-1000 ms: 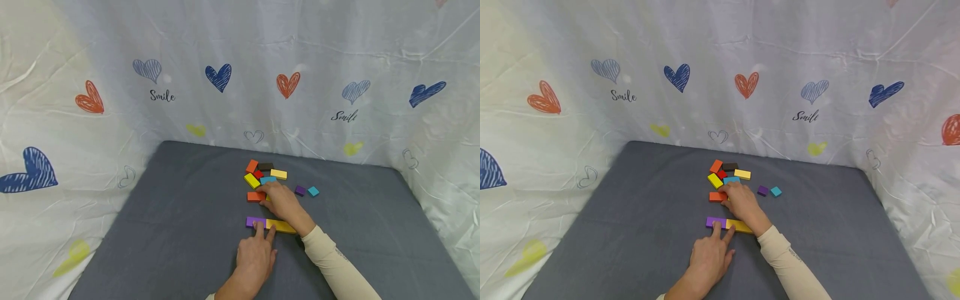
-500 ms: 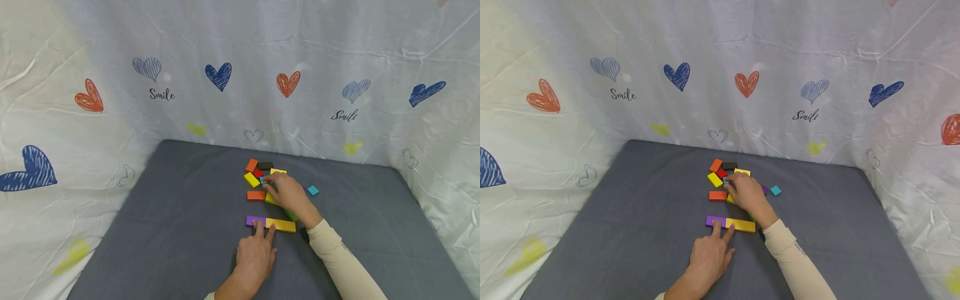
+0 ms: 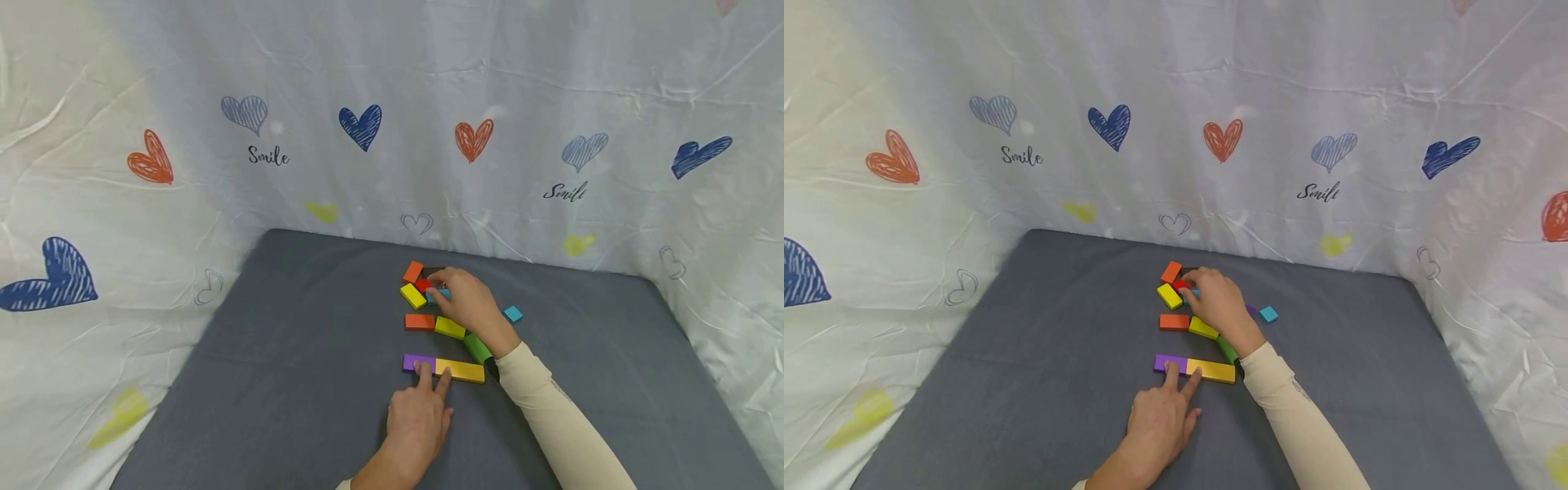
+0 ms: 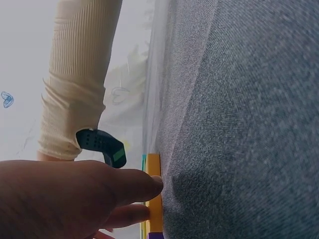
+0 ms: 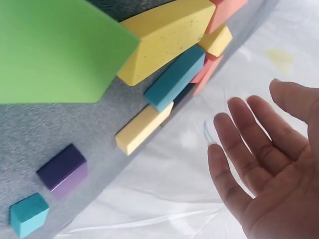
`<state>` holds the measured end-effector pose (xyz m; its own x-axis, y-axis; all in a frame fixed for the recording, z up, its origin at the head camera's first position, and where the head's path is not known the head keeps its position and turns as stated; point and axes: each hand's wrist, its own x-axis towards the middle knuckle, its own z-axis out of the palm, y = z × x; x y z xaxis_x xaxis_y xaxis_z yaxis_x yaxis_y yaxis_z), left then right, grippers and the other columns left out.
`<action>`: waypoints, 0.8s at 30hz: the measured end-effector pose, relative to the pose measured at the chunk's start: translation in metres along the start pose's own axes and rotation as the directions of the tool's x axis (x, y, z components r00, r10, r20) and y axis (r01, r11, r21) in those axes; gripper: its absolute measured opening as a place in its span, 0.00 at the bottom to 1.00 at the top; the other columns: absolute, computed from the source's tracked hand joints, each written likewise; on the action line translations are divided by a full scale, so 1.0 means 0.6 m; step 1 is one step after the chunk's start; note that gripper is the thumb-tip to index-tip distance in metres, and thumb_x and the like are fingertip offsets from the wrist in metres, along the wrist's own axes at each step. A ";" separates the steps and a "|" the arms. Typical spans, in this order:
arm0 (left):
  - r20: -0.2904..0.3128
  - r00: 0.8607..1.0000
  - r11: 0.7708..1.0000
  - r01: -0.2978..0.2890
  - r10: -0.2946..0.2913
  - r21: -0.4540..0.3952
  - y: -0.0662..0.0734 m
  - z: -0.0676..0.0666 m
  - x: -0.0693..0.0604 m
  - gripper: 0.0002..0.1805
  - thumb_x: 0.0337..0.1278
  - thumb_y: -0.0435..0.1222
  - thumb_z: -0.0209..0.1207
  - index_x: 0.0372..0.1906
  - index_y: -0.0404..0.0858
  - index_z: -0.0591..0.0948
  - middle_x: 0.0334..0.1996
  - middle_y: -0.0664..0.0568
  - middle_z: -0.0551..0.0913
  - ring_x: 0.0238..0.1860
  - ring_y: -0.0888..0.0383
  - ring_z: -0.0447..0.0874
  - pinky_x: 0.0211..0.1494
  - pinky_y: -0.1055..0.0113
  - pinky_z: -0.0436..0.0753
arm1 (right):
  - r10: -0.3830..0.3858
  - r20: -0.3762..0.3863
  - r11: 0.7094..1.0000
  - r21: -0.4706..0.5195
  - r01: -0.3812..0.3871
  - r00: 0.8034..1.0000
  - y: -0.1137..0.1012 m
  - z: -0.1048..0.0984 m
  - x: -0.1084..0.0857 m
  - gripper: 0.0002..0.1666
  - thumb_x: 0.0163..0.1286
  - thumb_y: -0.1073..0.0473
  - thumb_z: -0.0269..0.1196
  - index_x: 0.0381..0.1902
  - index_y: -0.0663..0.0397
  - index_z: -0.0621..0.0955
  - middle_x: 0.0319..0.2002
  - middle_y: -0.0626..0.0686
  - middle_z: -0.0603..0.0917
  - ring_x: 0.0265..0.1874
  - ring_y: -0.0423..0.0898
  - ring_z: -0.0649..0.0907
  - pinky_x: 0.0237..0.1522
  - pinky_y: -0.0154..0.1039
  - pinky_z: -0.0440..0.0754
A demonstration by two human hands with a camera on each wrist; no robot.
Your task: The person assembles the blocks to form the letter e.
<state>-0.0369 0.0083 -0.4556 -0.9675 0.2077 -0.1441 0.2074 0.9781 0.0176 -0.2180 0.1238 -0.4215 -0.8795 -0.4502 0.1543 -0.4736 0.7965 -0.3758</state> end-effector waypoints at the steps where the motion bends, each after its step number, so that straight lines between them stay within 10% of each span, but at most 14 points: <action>1: 0.002 1.000 1.000 0.002 -0.002 -0.002 0.000 0.000 0.000 0.35 0.71 0.62 0.60 0.79 0.64 0.71 0.71 0.44 0.72 0.17 0.57 0.71 0.18 0.63 0.71 | -0.002 -0.001 1.000 0.000 0.002 1.000 -0.001 0.001 0.003 0.19 0.76 0.52 0.69 0.59 0.55 0.88 0.50 0.53 0.88 0.48 0.51 0.87 0.47 0.51 0.87; 18: 0.039 0.999 1.000 0.016 -0.016 -0.018 0.000 -0.001 0.003 0.34 0.71 0.62 0.60 0.79 0.66 0.70 0.70 0.47 0.72 0.16 0.58 0.69 0.17 0.64 0.70 | 0.005 0.122 0.995 -0.095 0.007 0.993 -0.012 0.033 0.045 0.22 0.73 0.47 0.72 0.56 0.55 0.88 0.51 0.54 0.88 0.43 0.50 0.87 0.47 0.50 0.87; 24: -0.013 1.000 1.000 0.002 -0.002 -0.001 -0.001 0.000 -0.001 0.34 0.70 0.62 0.61 0.78 0.64 0.72 0.69 0.45 0.72 0.15 0.58 0.69 0.17 0.64 0.70 | -0.011 0.151 0.988 -0.150 0.034 0.988 -0.015 0.044 0.052 0.20 0.70 0.47 0.74 0.51 0.56 0.89 0.37 0.51 0.85 0.30 0.46 0.80 0.35 0.43 0.82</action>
<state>-0.0366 0.0076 -0.4557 -0.9698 0.2057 -0.1314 0.2051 0.9786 0.0179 -0.2400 0.0918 -0.4373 -0.8573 -0.5145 0.0185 -0.5045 0.8324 -0.2293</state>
